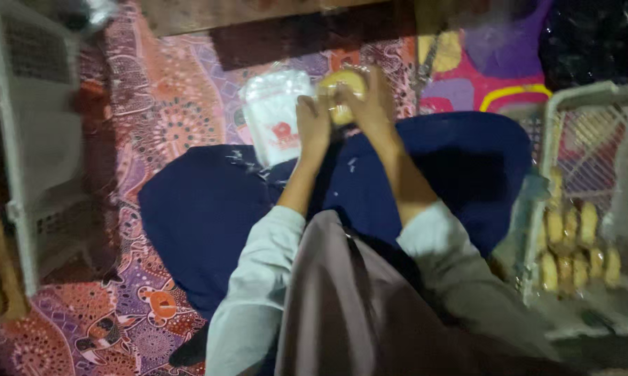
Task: The person sits on the floor and repeatedly picks up donuts from a wooden board, places them into clear plastic bags, and sets the packaged donuts into a white basket. The person handles the donuts one at a time throughout the clip.
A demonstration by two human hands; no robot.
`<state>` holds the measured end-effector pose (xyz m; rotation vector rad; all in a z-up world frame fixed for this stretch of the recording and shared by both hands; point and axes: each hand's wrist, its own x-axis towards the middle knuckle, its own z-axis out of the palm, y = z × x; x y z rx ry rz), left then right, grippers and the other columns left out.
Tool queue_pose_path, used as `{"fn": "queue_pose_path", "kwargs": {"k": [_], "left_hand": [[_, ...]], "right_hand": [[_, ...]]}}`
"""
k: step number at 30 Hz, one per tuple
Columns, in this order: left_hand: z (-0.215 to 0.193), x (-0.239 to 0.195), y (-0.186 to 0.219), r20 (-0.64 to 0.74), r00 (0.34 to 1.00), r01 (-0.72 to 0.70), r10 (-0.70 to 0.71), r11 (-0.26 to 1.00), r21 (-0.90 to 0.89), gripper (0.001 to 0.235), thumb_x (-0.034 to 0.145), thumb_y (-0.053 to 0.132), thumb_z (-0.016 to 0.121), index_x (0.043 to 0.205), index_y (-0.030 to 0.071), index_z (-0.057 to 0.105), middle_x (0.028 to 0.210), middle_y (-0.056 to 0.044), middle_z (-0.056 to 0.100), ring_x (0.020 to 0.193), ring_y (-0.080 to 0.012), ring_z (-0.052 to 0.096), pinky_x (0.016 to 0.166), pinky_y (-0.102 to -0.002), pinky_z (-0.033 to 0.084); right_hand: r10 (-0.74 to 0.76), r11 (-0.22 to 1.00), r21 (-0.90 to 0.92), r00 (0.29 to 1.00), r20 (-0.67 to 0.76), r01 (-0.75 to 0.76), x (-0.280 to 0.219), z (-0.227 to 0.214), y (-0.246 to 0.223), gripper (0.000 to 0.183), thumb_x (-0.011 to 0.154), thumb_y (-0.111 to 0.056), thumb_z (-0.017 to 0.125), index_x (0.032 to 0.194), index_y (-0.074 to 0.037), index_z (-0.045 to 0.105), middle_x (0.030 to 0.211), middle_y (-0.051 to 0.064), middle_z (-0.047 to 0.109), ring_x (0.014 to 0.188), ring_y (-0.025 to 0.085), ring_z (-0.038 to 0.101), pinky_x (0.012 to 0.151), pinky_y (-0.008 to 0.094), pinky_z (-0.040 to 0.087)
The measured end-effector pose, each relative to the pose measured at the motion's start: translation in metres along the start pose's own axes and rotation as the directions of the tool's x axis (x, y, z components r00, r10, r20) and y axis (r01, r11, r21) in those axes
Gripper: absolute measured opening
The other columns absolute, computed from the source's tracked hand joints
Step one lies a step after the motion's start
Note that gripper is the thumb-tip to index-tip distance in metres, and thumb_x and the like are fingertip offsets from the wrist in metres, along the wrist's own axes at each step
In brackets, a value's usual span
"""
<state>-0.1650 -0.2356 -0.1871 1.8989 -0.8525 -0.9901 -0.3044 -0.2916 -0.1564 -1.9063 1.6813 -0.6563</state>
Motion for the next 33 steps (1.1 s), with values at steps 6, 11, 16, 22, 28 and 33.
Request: {"fn": "queue_pose_path", "kwargs": {"k": [6,11,16,22,28,33], "left_hand": [[0.008,0.015,-0.058,0.008,0.974,-0.228,0.227,0.973,0.048,0.044,0.110,0.032,0.041,0.129,-0.005,0.055,0.130,-0.026,0.059,0.122,-0.0382,0.054,0.109,-0.046,0.041],[-0.023,-0.031,-0.025,0.382,0.920,0.263,-0.090,0.865,-0.428,0.055,0.107,0.042,0.037,0.130,-0.003,0.060,0.123,-0.022,0.066,0.111,-0.0321,0.063,0.098,-0.041,0.050],[-0.020,-0.044,0.058,0.581,0.811,0.263,-0.074,0.933,-0.247,0.049,0.103,0.045,0.047,0.110,0.001,0.068,0.097,-0.013,0.073,0.082,-0.0240,0.071,0.070,-0.038,0.056],[-0.023,-0.058,0.078,0.663,0.742,0.430,0.101,0.687,-0.586,0.032,0.110,0.034,0.052,0.086,0.013,0.053,0.069,0.002,0.045,0.055,-0.0106,0.041,0.049,-0.028,0.033],[-0.176,0.032,0.039,-0.210,0.855,-0.354,0.474,0.830,0.432,0.016,0.097,0.014,0.063,0.103,-0.001,0.059,0.091,-0.018,0.065,0.083,-0.0386,0.065,0.073,-0.045,0.050],[-0.155,0.035,0.000,0.035,0.927,-0.338,0.372,0.793,0.506,0.021,0.094,0.011,0.063,0.110,0.000,0.056,0.105,-0.025,0.061,0.096,-0.0479,0.062,0.081,-0.053,0.049]], "right_hand": [[0.052,0.842,0.479,0.921,0.385,-0.248,0.022,-0.006,-0.005,0.075,0.088,-0.051,0.074,0.138,0.000,0.054,0.128,0.018,0.068,0.117,0.027,0.067,0.101,0.038,0.055],[0.082,0.950,0.210,0.834,0.546,-0.231,-0.001,-0.059,-0.013,0.097,0.080,-0.059,0.086,0.141,0.004,0.044,0.135,0.022,0.061,0.126,0.031,0.061,0.106,0.039,0.050],[-0.097,0.982,0.190,0.841,0.533,-0.007,-0.036,-0.161,-0.038,0.112,0.076,-0.057,0.084,0.154,0.002,0.028,0.149,0.023,0.049,0.134,0.040,0.052,0.111,0.044,0.043],[0.123,0.977,0.123,0.928,0.353,-0.177,-0.100,-0.323,-0.012,0.088,0.087,-0.048,0.085,0.146,0.001,0.042,0.144,0.027,0.048,0.129,0.040,0.052,0.106,0.045,0.044],[0.388,0.868,-0.289,0.915,-0.112,-0.404,-0.115,-0.375,0.128,0.066,0.092,-0.040,0.082,0.139,-0.003,0.054,0.132,0.025,0.057,0.115,0.037,0.057,0.097,0.044,0.048],[0.453,0.716,-0.474,0.858,-0.243,-0.513,-0.115,-0.306,0.207,0.049,0.096,-0.034,0.081,0.132,-0.006,0.064,0.121,0.023,0.065,0.103,0.034,0.062,0.089,0.043,0.050]]}}
